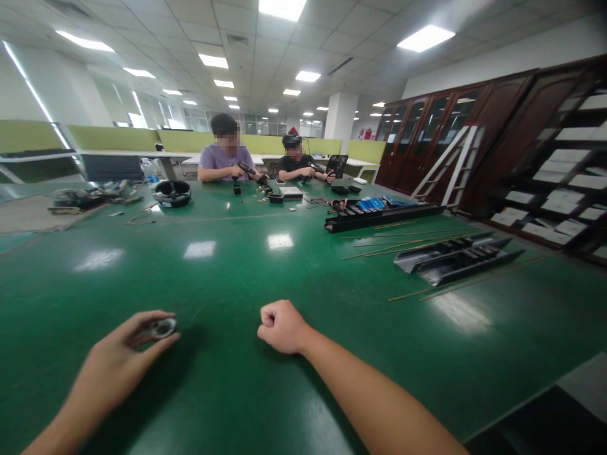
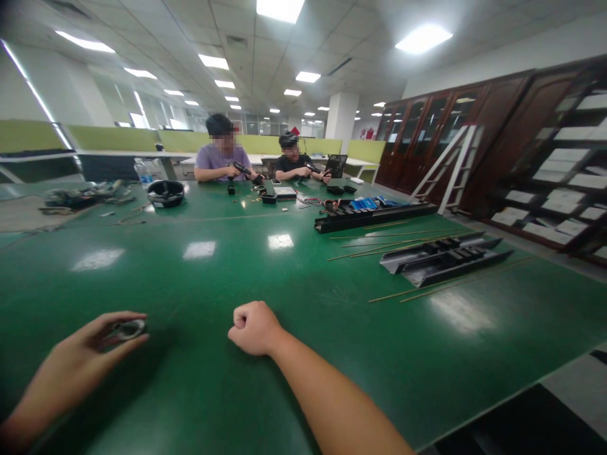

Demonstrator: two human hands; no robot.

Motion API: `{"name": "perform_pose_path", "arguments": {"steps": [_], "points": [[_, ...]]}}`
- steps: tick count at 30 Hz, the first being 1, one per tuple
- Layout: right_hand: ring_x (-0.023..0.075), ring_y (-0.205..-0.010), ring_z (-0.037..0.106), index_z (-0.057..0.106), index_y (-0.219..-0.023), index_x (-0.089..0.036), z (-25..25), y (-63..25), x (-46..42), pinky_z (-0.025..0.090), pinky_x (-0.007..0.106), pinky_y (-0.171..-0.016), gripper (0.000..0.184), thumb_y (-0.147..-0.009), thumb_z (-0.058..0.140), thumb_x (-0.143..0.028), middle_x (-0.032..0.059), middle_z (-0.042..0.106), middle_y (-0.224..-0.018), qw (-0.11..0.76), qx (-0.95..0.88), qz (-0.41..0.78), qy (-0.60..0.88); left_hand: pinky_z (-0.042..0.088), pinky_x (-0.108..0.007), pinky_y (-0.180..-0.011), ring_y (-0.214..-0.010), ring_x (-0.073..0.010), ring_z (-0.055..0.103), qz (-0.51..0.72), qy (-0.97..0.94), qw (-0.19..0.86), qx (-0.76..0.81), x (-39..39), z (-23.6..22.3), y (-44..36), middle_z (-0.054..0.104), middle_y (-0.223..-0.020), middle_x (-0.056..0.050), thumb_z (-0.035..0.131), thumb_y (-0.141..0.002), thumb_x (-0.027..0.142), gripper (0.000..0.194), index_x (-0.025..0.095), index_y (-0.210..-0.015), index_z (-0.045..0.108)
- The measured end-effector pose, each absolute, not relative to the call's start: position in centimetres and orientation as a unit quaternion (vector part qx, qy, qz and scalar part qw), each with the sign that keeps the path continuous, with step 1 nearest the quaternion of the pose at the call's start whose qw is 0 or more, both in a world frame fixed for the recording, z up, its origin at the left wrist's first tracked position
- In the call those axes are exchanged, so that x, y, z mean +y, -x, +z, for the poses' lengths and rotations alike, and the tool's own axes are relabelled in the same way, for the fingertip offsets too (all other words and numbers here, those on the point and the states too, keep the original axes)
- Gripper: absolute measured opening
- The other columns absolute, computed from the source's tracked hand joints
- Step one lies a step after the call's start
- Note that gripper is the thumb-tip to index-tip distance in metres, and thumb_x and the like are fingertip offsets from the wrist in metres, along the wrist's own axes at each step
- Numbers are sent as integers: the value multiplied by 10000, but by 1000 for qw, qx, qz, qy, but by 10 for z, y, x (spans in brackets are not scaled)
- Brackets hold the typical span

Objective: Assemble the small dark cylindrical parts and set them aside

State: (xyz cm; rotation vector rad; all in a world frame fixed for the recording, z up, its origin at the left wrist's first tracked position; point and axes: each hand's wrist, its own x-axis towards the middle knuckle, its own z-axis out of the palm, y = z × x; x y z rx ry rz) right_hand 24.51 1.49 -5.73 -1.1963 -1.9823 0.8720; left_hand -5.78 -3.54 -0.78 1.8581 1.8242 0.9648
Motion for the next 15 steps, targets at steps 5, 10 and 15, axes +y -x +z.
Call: {"name": "perform_pose_path", "arguments": {"steps": [5, 10, 15], "points": [[83, -531, 291, 319, -535, -191, -52, -247, 9, 193, 218, -492, 272, -659, 555, -138, -77, 289, -516, 351, -714, 348, 495, 553, -337, -823, -925, -234, 686, 358, -726, 262, 525, -9, -19, -24, 712, -1038, -53, 725, -772, 449, 363, 208, -1035, 660], [75, -511, 335, 389, -579, -185, -50, -258, 8, 243, 201, -487, 198, -625, 558, -94, -84, 364, -522, 340, -721, 415, 439, 518, -314, -836, -929, -198, 657, 337, -768, 264, 477, -8, -33, -48, 697, -1009, -29, 695, -816, 302, 244, 237, -1049, 668], [81, -503, 443, 571, -995, -193, -51, -256, 12, 326, 186, -523, 391, -629, 554, -56, -95, 507, -583, 318, -753, 394, 419, 497, -317, -867, -969, -203, 635, 330, -798, 247, 440, -14, -36, -38, 675, -1050, -49, 653, -865, 309, 245, 255, -1104, 668]]}}
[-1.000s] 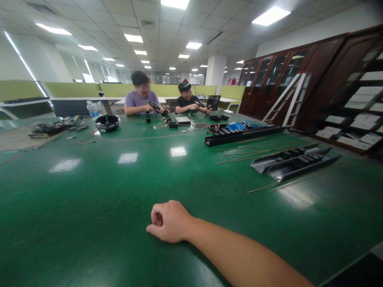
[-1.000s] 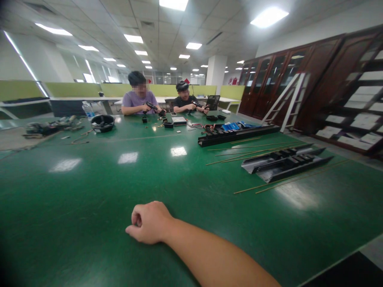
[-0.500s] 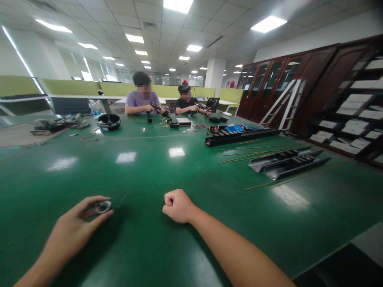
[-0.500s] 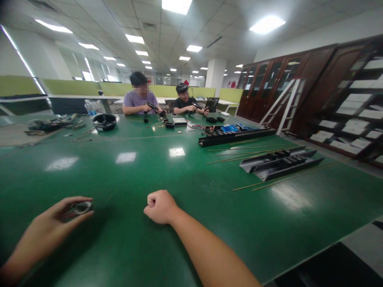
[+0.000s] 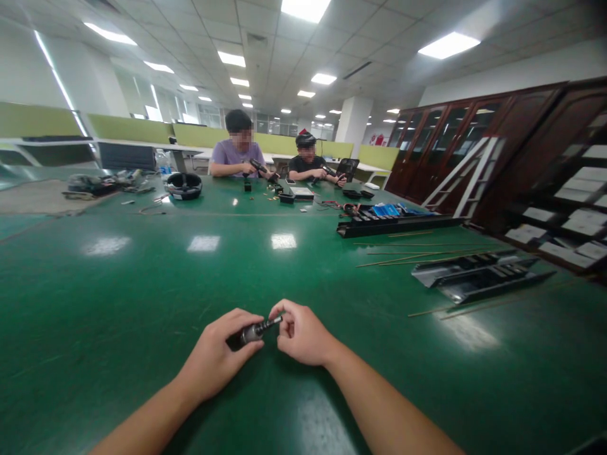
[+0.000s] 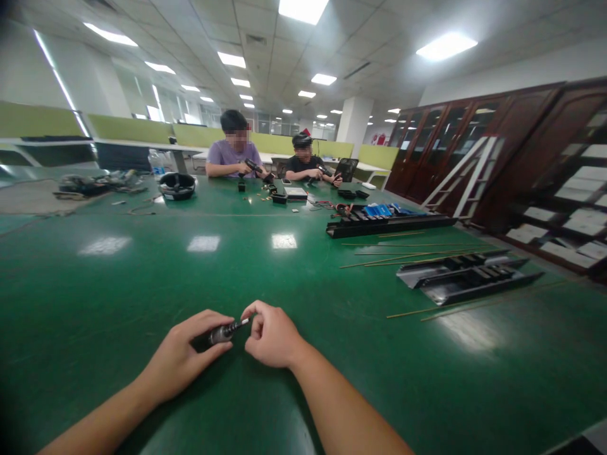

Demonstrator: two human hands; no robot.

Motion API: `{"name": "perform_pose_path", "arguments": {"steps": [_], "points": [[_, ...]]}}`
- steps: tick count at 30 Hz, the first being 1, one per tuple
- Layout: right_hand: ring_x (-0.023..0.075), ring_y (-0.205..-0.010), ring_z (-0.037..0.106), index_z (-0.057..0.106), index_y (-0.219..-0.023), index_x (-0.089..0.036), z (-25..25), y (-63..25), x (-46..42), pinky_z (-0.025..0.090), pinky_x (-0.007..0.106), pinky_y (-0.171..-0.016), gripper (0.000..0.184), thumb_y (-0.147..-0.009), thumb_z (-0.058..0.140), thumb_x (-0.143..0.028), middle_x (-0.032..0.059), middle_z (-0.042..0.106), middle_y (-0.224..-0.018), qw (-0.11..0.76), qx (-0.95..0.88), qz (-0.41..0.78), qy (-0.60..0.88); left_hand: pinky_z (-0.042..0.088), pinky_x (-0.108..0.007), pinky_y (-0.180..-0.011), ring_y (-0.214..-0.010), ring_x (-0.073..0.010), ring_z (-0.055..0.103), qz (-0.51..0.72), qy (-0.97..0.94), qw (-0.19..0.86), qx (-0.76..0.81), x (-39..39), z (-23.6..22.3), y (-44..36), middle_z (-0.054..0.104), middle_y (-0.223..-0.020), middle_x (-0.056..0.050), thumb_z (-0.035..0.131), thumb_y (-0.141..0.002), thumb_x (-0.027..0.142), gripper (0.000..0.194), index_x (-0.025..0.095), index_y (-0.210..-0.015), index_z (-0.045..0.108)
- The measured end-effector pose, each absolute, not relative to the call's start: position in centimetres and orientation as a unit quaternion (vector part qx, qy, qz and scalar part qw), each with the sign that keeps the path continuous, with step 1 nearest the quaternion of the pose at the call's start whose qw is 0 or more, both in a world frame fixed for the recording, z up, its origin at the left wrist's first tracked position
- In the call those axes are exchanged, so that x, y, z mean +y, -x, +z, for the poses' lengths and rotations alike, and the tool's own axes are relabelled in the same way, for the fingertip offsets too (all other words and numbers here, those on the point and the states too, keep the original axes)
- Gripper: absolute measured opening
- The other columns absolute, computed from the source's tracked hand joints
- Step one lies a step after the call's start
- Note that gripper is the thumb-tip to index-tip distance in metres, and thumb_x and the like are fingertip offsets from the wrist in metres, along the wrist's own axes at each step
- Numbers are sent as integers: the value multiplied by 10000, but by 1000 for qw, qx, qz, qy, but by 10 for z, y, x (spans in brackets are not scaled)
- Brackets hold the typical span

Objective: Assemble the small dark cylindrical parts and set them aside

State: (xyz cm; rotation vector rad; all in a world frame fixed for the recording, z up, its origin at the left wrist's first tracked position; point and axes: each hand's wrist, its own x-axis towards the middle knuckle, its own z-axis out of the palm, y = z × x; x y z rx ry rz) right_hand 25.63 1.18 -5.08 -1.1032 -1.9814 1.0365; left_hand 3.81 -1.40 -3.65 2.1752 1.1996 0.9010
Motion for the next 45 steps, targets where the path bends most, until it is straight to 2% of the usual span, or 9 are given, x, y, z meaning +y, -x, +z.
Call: {"name": "perform_pose_path", "arguments": {"steps": [2, 6, 11, 17, 29, 33, 37, 39, 45], "points": [[82, -499, 440, 591, -1024, -200, -51, -255, 11, 330, 187, -523, 421, -632, 553, -51, -95, 498, -577, 311, -764, 378, 420, 495, -319, -887, -994, -205, 634, 327, -802, 243, 436, -14, -39, -36, 670, -1085, -51, 637, -877, 303, 272, 267, -1146, 653], [87, -500, 449, 620, -1005, -199, -49, -253, 8, 336, 195, -523, 353, -673, 583, -85, -86, 490, -573, 294, -765, 373, 434, 508, -332, -890, -965, -213, 651, 323, -786, 231, 474, -11, -45, -34, 684, -1085, -45, 694, -822, 297, 407, 264, -1215, 592], [91, -495, 449, 643, -954, -202, -47, -250, 8, 325, 202, -501, 253, -705, 646, -155, -81, 480, -564, 286, -756, 386, 443, 513, -307, -818, -909, -201, 645, 319, -796, 234, 458, -10, -43, -33, 685, -993, -33, 655, -859, 317, 212, 240, -1055, 630], [94, -511, 443, 660, -936, -207, -49, -248, 7, 319, 206, -496, 223, -715, 670, -180, -67, 500, -589, 298, -750, 387, 446, 501, -306, -886, -989, -196, 633, 333, -797, 240, 444, -9, -42, -32, 673, -1077, -35, 634, -892, 331, 248, 262, -1130, 618], [103, -569, 517, 667, -975, -207, -48, -247, 6, 382, 208, -544, 250, -726, 684, -193, -35, 614, -706, 309, -748, 389, 441, 483, -298, -912, -1007, -196, 637, 350, -796, 227, 439, -9, -45, -31, 680, -1086, -19, 663, -873, 335, 250, 279, -1113, 627], [94, -534, 503, 669, -971, -214, -50, -247, 7, 354, 205, -514, 249, -724, 701, -207, -49, 617, -675, 300, -747, 387, 449, 457, -328, -930, -1033, -221, 622, 344, -747, 314, 474, -9, -38, -34, 672, -1105, -38, 631, -889, 410, 294, 256, -1137, 601], [89, -516, 523, 658, -1022, -208, -54, -248, 8, 368, 205, -524, 291, -735, 706, -213, -55, 634, -658, 289, -745, 403, 446, 461, -324, -833, -859, -189, 625, 367, -675, 474, 431, -10, -35, -35, 669, -978, -52, 355, -1007, 477, 360, 204, -1153, 539], [91, -526, 534, 663, -1014, -203, -55, -248, 9, 376, 208, -540, 280, -738, 709, -214, -52, 639, -655, 287, -748, 400, 445, 454, -327, -814, -801, -176, 610, 392, -645, 517, 404, -9, -37, -34, 661, -959, -55, 257, -1028, 473, 401, 191, -1152, 513], [92, -530, 545, 668, -1019, -204, -57, -248, 9, 367, 212, -543, 279, -744, 713, -219, -49, 646, -658, 285, -751, 390, 450, 433, -347, -830, -793, -172, 584, 441, -596, 538, 400, -6, -43, -32, 640, -1029, -68, 272, -1028, 472, 369, 190, -1174, 459]]}}
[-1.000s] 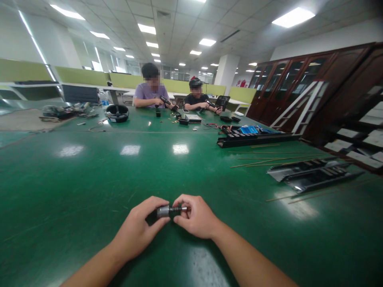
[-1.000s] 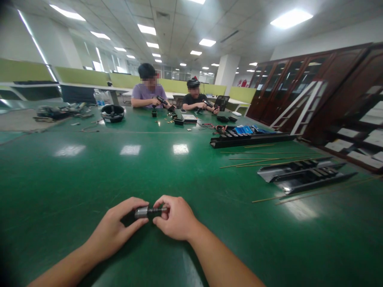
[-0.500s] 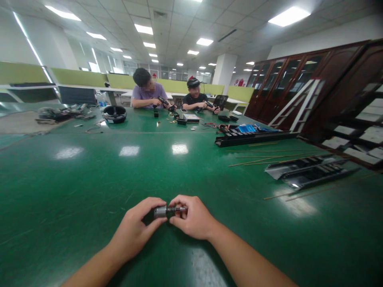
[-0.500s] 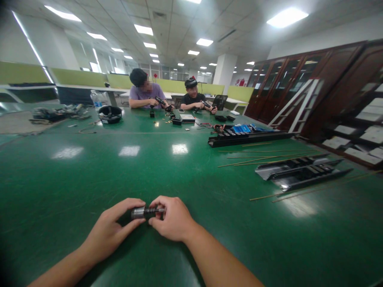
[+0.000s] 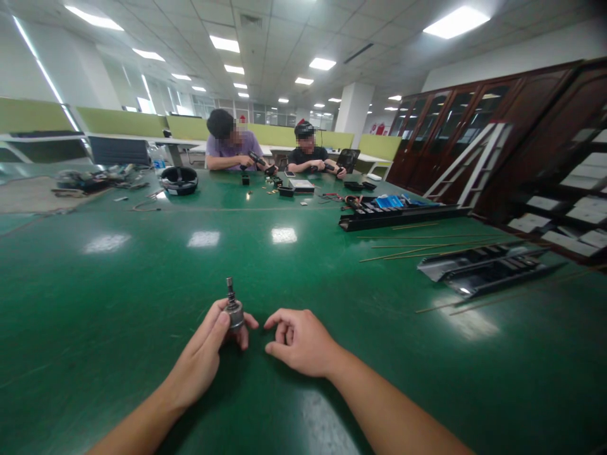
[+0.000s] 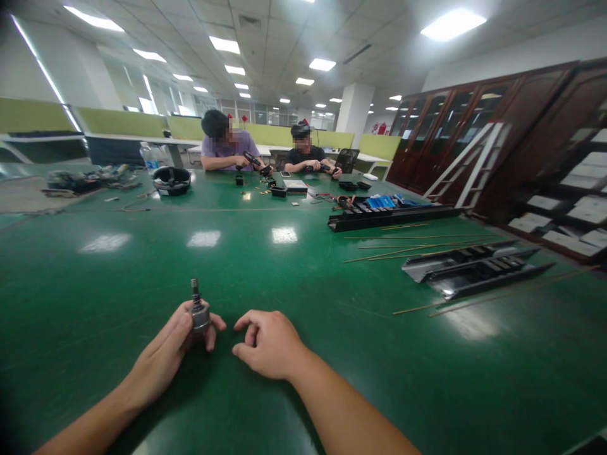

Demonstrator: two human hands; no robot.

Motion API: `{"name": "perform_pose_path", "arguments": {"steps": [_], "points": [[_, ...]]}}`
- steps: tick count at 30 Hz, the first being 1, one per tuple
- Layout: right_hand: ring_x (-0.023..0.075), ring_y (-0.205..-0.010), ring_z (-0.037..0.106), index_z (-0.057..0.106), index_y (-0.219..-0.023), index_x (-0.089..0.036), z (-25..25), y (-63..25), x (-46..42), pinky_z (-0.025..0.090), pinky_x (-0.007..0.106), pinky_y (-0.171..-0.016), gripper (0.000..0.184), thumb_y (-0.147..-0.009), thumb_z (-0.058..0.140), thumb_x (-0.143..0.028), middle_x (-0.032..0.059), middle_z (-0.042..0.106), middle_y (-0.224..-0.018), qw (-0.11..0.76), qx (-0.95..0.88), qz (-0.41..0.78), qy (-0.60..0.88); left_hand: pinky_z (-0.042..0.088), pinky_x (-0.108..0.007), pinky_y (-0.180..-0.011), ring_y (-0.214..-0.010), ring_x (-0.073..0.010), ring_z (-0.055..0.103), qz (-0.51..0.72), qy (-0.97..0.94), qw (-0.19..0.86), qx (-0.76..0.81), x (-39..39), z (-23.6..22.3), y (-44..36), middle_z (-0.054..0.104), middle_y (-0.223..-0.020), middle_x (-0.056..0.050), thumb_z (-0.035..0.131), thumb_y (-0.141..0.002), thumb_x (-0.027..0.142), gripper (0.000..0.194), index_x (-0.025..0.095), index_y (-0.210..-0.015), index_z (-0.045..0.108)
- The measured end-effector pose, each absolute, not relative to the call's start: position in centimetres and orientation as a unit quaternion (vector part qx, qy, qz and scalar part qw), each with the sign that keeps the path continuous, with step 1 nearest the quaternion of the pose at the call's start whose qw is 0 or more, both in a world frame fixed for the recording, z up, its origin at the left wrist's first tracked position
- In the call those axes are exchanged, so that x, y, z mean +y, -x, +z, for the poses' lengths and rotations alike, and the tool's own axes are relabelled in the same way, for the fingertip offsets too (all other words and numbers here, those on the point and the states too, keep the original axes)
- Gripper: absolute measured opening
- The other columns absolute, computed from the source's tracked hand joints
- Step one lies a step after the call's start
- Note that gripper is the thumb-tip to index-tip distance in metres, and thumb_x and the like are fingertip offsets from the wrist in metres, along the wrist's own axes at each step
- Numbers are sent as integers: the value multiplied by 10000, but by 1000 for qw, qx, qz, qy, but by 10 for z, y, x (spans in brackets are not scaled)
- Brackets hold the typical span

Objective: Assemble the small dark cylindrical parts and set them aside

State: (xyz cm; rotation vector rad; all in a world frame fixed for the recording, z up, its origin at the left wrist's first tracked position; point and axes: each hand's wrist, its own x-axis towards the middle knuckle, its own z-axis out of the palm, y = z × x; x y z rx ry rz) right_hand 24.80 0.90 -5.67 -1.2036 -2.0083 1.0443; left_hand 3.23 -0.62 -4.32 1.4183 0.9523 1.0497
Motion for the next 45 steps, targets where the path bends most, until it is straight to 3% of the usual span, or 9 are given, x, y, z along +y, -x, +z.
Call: {"name": "perform_pose_path", "arguments": {"steps": [6, 10, 16, 28, 35, 40, 45], "points": [[92, -535, 551, 673, -1002, -215, -54, -248, 8, 368, 205, -543, 257, -748, 712, -225, -53, 643, -643, 287, -757, 380, 448, 442, -333, -796, -797, -171, 562, 439, -611, 485, 445, -6, -37, -35, 633, -1044, -80, 366, -1010, 462, 406, 172, -1290, 412], [92, -536, 555, 673, -994, -221, -53, -248, 8, 370, 203, -540, 244, -753, 711, -232, -52, 651, -648, 286, -758, 378, 447, 455, -326, -827, -854, -173, 577, 416, -646, 447, 458, -8, -38, -34, 625, -1049, -83, 417, -993, 467, 381, 171, -1223, 480], [93, -529, 551, 672, -980, -226, -56, -248, 7, 357, 204, -525, 229, -756, 715, -243, -54, 645, -640, 286, -759, 373, 451, 489, -366, -943, -984, -172, 645, 425, -671, 414, 445, -12, -44, -35, 566, -1310, -92, 577, -937, 372, 302, 238, -1145, 403], [93, -513, 541, 669, -944, -214, -57, -247, 8, 336, 201, -505, 181, -767, 703, -228, -51, 637, -618, 295, -758, 374, 446, 494, -368, -1020, -1209, -184, 594, 393, -754, 358, 386, -17, -46, -36, 548, -1394, -82, 583, -936, 267, 256, 275, -1112, 397], [82, -502, 488, 671, -919, -193, -54, -247, 8, 359, 195, -499, 137, -785, 648, -176, -50, 592, -616, 328, -735, 395, 442, 493, -332, -982, -1078, -180, 639, 390, -758, 267, 449, -13, -50, -32, 637, -1175, -49, 586, -927, 329, 256, 257, -1147, 477], [77, -541, 498, 645, -1008, -192, -50, -248, 8, 402, 194, -522, 298, -720, 663, -117, -27, 624, -784, 394, -702, 391, 446, 528, -290, -866, -963, -184, 654, 369, -763, 194, 494, -8, -46, -31, 665, -1058, -32, 594, -909, 400, 283, 239, -1139, 562], [92, -590, 540, 641, -1056, -206, -51, -249, 6, 442, 212, -587, 360, -707, 694, -138, -15, 640, -838, 404, -713, 386, 423, 524, -272, -870, -973, -176, 653, 357, -803, 177, 443, -6, -47, -32, 676, -1065, -33, 642, -893, 348, 284, 249, -1156, 609]]}}
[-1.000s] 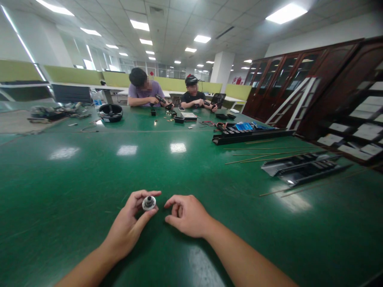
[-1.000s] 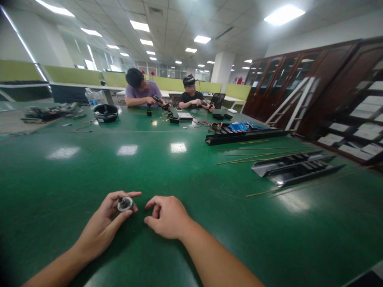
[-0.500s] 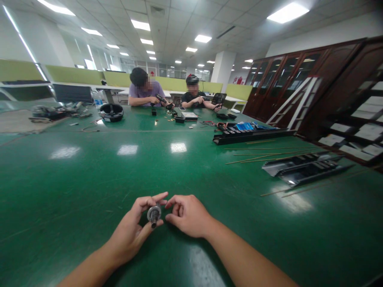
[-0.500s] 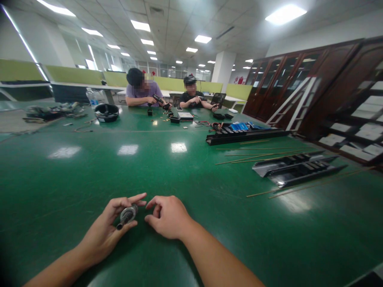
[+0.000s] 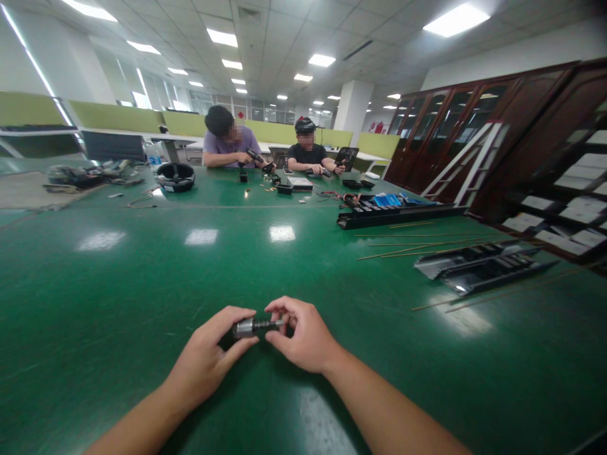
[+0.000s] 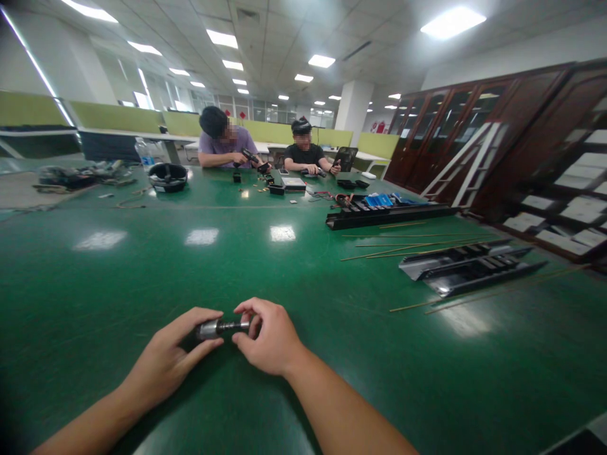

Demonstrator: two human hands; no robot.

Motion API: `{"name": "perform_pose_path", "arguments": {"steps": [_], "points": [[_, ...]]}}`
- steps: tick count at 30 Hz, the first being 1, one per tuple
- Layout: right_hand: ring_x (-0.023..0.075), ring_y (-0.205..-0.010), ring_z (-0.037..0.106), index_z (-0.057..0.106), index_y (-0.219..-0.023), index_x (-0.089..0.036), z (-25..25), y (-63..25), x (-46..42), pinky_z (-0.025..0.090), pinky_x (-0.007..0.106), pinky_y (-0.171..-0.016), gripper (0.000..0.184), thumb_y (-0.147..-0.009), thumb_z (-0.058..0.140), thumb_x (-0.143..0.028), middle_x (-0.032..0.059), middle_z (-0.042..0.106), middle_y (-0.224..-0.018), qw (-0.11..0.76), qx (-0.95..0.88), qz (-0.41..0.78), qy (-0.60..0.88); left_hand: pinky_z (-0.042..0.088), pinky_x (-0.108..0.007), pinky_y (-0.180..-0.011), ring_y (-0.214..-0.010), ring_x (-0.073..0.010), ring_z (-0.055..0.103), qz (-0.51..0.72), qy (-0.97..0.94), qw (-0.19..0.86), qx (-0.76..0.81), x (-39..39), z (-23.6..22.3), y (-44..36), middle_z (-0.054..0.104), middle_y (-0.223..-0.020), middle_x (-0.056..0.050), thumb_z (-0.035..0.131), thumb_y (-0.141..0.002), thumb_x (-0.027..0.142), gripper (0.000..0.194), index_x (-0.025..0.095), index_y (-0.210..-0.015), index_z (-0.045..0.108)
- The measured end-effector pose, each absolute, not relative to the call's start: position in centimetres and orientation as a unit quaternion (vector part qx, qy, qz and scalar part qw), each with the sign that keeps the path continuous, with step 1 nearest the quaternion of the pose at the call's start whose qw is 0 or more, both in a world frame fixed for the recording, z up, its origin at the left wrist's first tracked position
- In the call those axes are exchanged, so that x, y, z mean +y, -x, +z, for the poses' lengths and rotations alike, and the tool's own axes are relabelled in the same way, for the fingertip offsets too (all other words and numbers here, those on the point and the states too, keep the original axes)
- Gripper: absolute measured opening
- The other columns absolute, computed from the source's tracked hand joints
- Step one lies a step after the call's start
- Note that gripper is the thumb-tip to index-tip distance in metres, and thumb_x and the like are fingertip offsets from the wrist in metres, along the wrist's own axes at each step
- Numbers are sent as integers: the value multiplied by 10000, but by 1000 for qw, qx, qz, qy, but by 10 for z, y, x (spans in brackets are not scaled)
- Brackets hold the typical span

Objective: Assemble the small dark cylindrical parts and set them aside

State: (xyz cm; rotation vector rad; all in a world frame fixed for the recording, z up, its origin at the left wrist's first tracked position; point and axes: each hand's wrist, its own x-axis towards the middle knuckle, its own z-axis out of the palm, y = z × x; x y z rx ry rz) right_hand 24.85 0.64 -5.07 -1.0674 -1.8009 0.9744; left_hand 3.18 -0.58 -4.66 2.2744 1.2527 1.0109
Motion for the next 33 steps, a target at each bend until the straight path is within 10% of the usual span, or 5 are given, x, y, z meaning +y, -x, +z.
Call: {"name": "perform_pose_path", "arguments": {"steps": [33], "points": [[131, -677, 598, 719, -854, -185, -44, -249, 5, 433, 224, -637, 121, -734, 723, -202, 2, 679, -769, 367, -785, 309, 393, 564, -268, -856, -962, -186, 685, 340, -837, 163, 397, -7, -47, -31, 716, -1062, -58, 673, -876, 311, 280, 238, -1146, 680]]}}
